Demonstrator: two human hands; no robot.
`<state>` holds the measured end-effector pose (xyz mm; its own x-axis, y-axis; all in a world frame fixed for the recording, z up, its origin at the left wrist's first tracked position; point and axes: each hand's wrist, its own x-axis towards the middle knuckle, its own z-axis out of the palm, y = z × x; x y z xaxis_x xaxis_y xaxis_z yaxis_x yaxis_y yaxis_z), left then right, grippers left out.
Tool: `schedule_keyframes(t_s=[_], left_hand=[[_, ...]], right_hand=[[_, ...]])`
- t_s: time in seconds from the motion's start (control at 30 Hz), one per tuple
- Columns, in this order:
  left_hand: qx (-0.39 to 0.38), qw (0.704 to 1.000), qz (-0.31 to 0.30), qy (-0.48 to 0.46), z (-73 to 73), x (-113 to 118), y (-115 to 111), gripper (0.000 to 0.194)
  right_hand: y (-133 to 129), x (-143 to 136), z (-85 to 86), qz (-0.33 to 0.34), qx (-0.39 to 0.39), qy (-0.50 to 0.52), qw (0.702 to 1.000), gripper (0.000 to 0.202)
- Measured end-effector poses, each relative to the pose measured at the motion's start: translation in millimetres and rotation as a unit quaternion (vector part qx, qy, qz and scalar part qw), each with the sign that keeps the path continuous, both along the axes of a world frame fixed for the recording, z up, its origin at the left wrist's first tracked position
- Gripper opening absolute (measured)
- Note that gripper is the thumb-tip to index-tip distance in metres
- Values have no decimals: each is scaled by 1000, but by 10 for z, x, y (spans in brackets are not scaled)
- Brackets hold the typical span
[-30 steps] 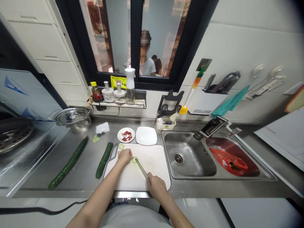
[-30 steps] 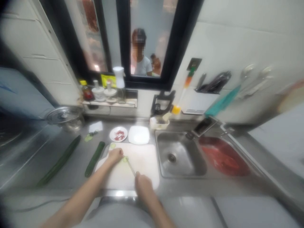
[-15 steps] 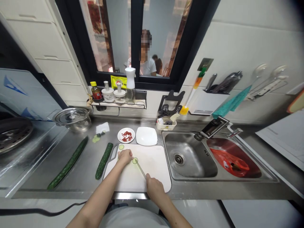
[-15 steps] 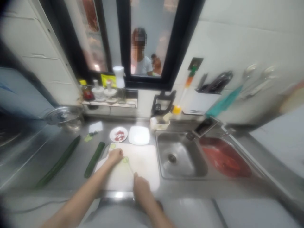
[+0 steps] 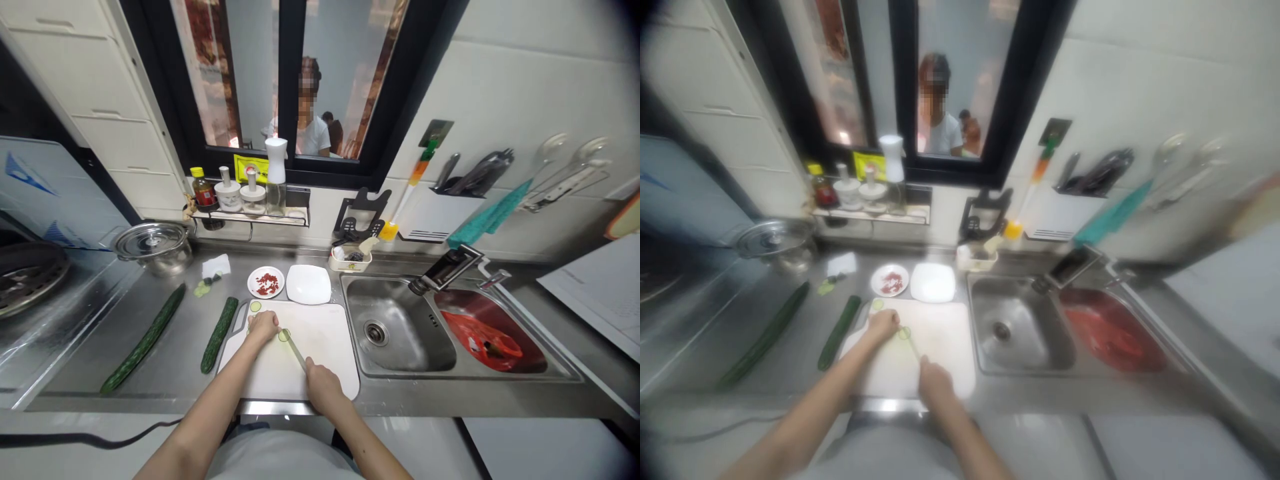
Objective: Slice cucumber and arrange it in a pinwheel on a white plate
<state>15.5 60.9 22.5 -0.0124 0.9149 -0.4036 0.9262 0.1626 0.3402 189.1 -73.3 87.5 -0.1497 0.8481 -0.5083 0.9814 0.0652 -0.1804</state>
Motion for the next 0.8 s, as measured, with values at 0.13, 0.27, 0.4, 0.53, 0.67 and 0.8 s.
schedule_keyframes(t_s=[0.13,0.27,0.4,0.53,0.67,0.8], left_hand=[[3,1000,2,-2,11,0,-4,17],[4,1000,3,-4,13,-4,-6,17],[2,1000,4,-5,10,-6,-6,17],[1,1000,6,-6,12,-6,-2,16],[-3,1000,7,-8,13,-8,3,16],[-6,1000,9,-8,11,-10,5,16]], right_hand=[[16,-15,11,0,-1,-3,1000,41],[27,-25,31,2,-8,-9,1000,39],[25,-24,35,3,-6,-5,1000,41],[-8,6,-6,-5,-5,0,1000,40],[-93,78,-91,-2,2,6,1000,40],[-175,145,-148,-2,6,6,1000,39]])
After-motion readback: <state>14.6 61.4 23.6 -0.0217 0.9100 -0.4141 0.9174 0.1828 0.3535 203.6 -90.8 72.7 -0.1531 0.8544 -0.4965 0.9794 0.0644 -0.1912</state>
